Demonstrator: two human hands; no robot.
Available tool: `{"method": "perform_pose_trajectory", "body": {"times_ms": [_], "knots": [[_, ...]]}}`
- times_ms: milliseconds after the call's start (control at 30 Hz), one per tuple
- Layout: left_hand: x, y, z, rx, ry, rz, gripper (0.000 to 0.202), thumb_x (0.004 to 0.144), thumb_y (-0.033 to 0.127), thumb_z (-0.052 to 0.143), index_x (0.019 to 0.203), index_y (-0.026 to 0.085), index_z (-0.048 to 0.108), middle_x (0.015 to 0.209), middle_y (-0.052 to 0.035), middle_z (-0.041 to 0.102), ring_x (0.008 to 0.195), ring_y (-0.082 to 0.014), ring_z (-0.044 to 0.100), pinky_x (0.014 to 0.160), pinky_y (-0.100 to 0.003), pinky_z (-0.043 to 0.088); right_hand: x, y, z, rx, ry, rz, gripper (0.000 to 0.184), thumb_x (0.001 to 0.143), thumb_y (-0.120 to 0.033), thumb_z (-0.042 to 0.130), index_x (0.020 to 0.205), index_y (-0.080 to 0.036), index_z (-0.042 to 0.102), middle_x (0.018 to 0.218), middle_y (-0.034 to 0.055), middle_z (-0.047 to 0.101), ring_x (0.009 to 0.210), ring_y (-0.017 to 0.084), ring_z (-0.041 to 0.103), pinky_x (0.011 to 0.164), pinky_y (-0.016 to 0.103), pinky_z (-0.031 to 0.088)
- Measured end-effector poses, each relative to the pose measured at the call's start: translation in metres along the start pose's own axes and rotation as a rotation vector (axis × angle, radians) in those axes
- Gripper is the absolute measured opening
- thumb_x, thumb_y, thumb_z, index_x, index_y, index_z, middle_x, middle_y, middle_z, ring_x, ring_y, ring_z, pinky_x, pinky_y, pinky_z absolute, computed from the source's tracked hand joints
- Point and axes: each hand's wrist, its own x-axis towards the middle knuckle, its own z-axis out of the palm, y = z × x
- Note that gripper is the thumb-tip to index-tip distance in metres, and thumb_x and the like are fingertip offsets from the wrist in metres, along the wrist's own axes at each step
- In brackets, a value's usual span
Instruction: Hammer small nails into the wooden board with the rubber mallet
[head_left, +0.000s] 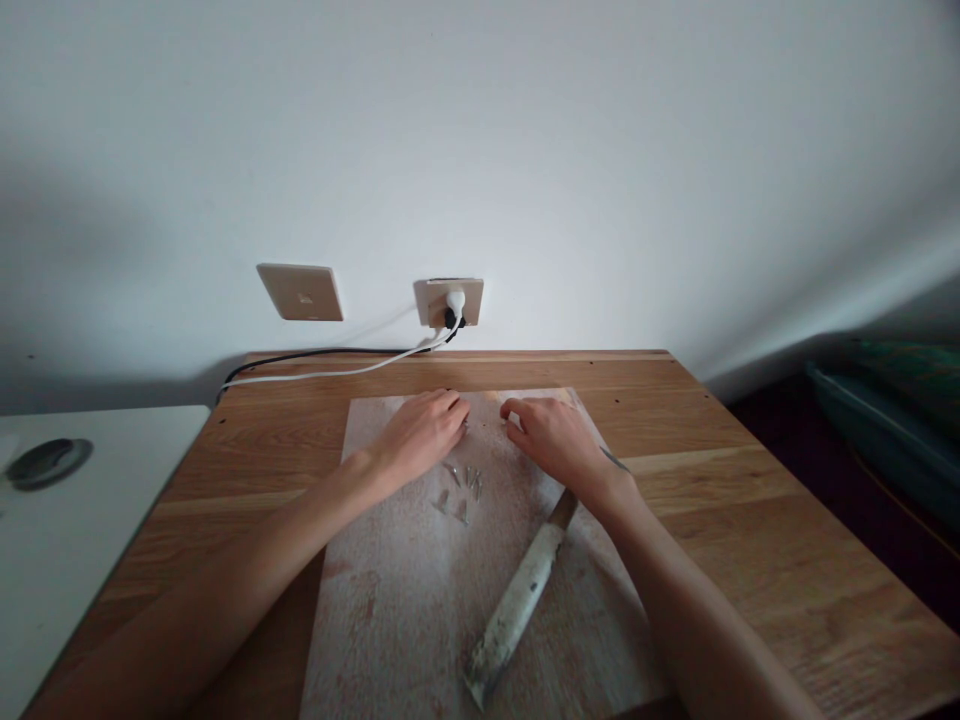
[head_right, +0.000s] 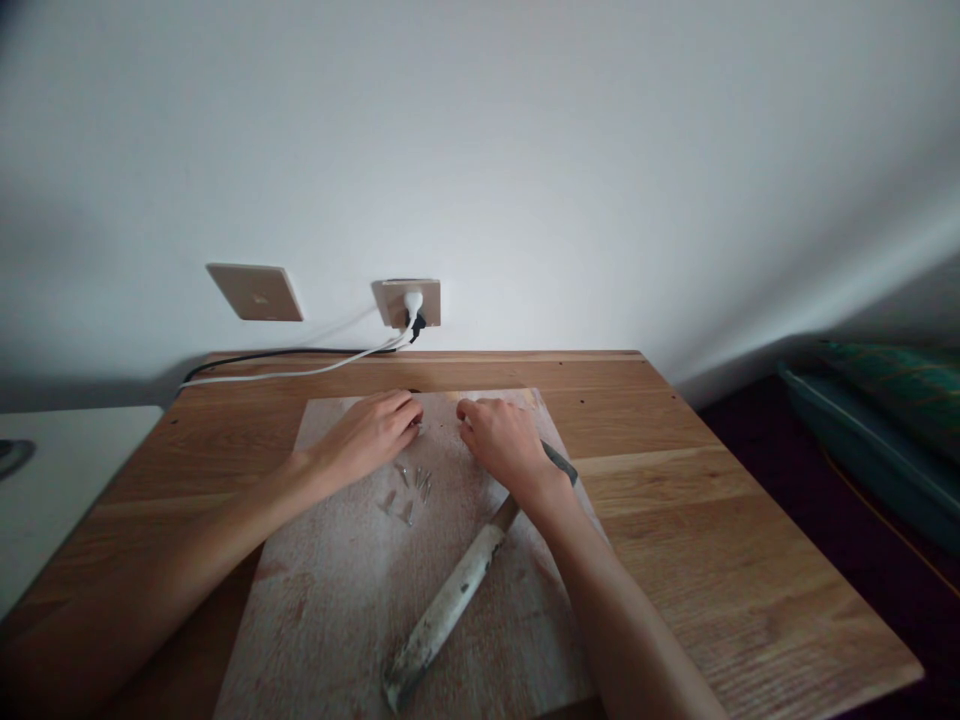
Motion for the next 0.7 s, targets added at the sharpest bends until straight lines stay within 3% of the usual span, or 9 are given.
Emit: {"method": "perform_pose_trajectory", "body": {"times_ms": [167,300,467,567,700], "knots": [[0.002,0.004,-0.003,-0.036,0.002,-0.034,0.010,0.101,0.015,0.056,0.096,0.015,0.064,0.097,-0.0094,0.068,0.093,-0.0243,0.068,0.087,-0.038,0.055,0.000,0.001,-0.001,0.007,0.017,-0.027,0.025,0.103,-0.022,0.055,0.112,-0.019,0.078,0.105,0.0090,0.079,0.094,0.022,0.075,0.082,0.027,0.047],[-0.001,-0.005,-0.023,-0.138,-0.032,-0.046,0.011,0.100,0.019,0.058,0.092,0.017,0.064,0.093,-0.0053,0.068,0.083,-0.0202,0.066,0.078,-0.032,0.050,0.000,0.002,0.000,0.019,0.022,-0.055,0.024,0.103,-0.020,0.054,0.104,-0.019,0.078,0.100,0.0079,0.078,0.093,0.021,0.073,0.082,0.026,0.046],[-0.010,-0.018,-0.048,-0.331,-0.238,0.009,0.021,0.097,0.018,0.059,0.077,0.019,0.063,0.076,0.0007,0.067,0.067,-0.0151,0.061,0.064,-0.028,0.040,0.000,0.002,-0.003,0.068,0.040,-0.081,0.024,0.100,-0.014,0.055,0.105,-0.018,0.078,0.103,0.0097,0.077,0.098,0.023,0.072,0.085,0.028,0.046],[-0.015,-0.019,-0.050,-0.300,-0.345,0.026,0.027,0.096,0.016,0.058,0.070,0.019,0.062,0.071,0.0001,0.067,0.067,-0.0160,0.062,0.063,-0.028,0.038,-0.004,-0.001,-0.008,0.131,0.041,-0.115,0.024,0.097,-0.008,0.056,0.106,-0.016,0.077,0.106,0.0098,0.077,0.100,0.023,0.072,0.087,0.028,0.047],[-0.017,-0.013,-0.046,-0.230,-0.411,0.029,0.027,0.096,0.016,0.056,0.072,0.018,0.068,0.073,-0.0036,0.071,0.069,-0.0187,0.066,0.064,-0.029,0.041,-0.024,-0.005,-0.013,0.261,-0.032,-0.250,0.021,0.094,-0.006,0.061,0.101,-0.020,0.075,0.098,0.0013,0.078,0.092,0.016,0.072,0.085,0.021,0.048]]}}
